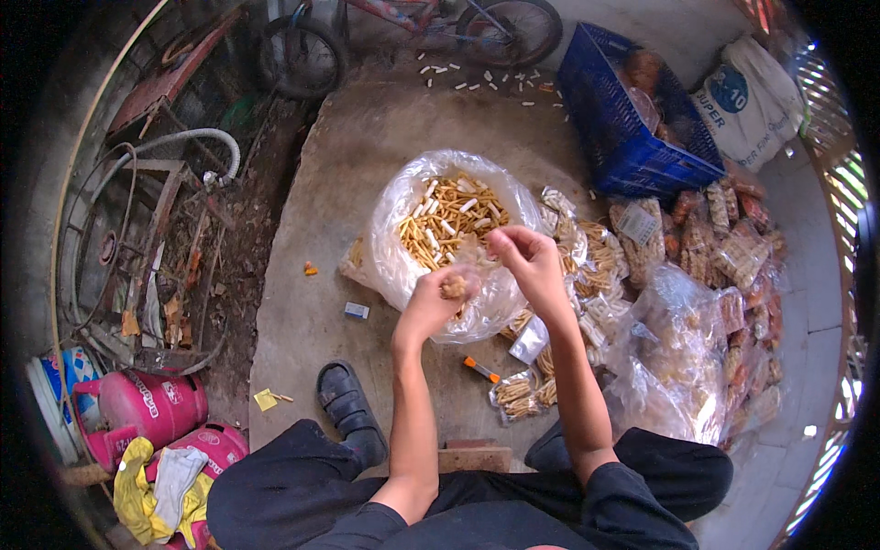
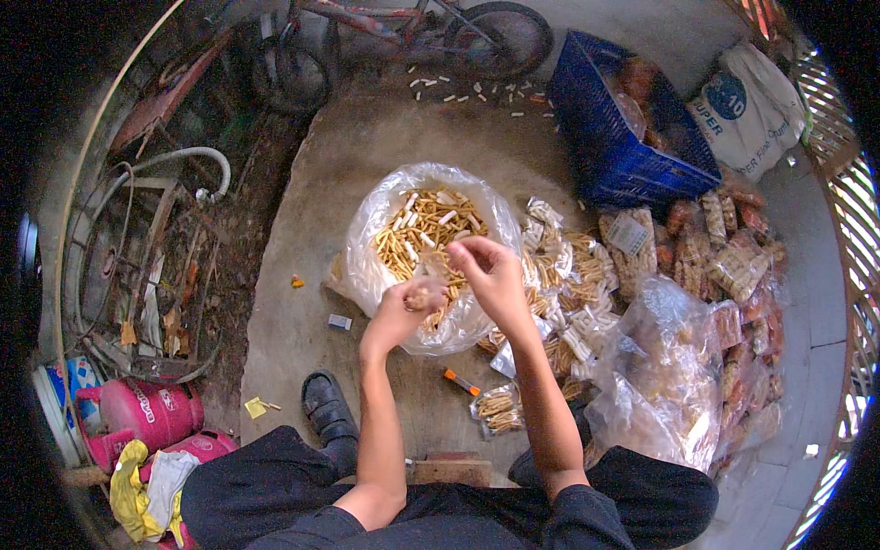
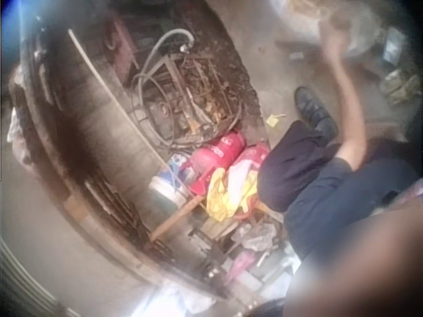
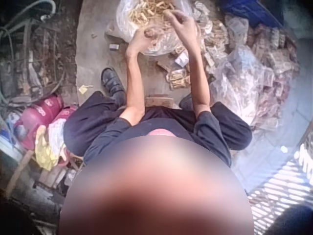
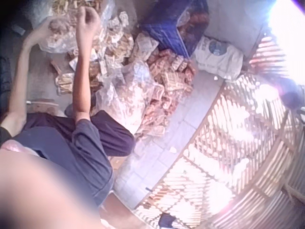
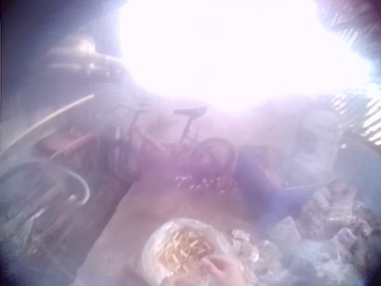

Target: The person sorts snack sticks into small plastic bags by hand from a larger bag.

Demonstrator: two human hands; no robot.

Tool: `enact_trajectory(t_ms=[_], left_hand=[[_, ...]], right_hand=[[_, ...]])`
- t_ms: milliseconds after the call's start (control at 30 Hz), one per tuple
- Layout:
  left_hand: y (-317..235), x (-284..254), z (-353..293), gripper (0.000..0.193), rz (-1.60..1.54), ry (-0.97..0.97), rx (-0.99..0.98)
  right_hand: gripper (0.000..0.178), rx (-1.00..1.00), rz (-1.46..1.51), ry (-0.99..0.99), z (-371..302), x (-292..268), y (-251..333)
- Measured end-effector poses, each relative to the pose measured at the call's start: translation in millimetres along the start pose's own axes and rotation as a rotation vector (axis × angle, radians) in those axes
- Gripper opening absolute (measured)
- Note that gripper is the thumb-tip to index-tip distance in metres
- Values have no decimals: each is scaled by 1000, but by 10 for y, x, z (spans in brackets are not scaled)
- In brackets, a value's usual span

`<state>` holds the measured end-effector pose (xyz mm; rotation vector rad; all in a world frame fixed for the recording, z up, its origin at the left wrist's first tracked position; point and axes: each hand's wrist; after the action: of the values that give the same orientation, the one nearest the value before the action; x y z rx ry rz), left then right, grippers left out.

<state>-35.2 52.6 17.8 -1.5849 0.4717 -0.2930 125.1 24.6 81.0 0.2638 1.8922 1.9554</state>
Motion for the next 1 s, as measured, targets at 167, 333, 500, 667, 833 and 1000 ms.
enact_trajectory(t_ms=[167,333,500,667,833,1000], left_hand=[[95,-279,-80,25,7,-261,-147],[141,-338,-156,25,61,-321,-90],[94,-238,-168,30,22,-282,-119],[11,-204,-163,35,31,-276,-76],[21,-188,-139,35,75,-246,-64],[-34,-180,-139,35,44,-232,-84]], right_hand=[[23,-217,-714,59,-42,183,-888],[28,-198,-1251,239,-187,313,-1135],[33,-211,-1362,265,-221,366,-1171],[37,-206,-1362,356,-228,309,-1085],[34,-181,-1353,447,-198,339,-1189],[28,-225,-1062,308,-193,181,-980]])
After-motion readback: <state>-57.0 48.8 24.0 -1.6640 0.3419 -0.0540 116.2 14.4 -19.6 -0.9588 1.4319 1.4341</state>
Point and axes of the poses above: each hand's wrist, its own z-axis towards the middle knuckle, its own x-axis out of the palm, y = z × x, and after that the axes turned 10 degrees about -y, right-handed
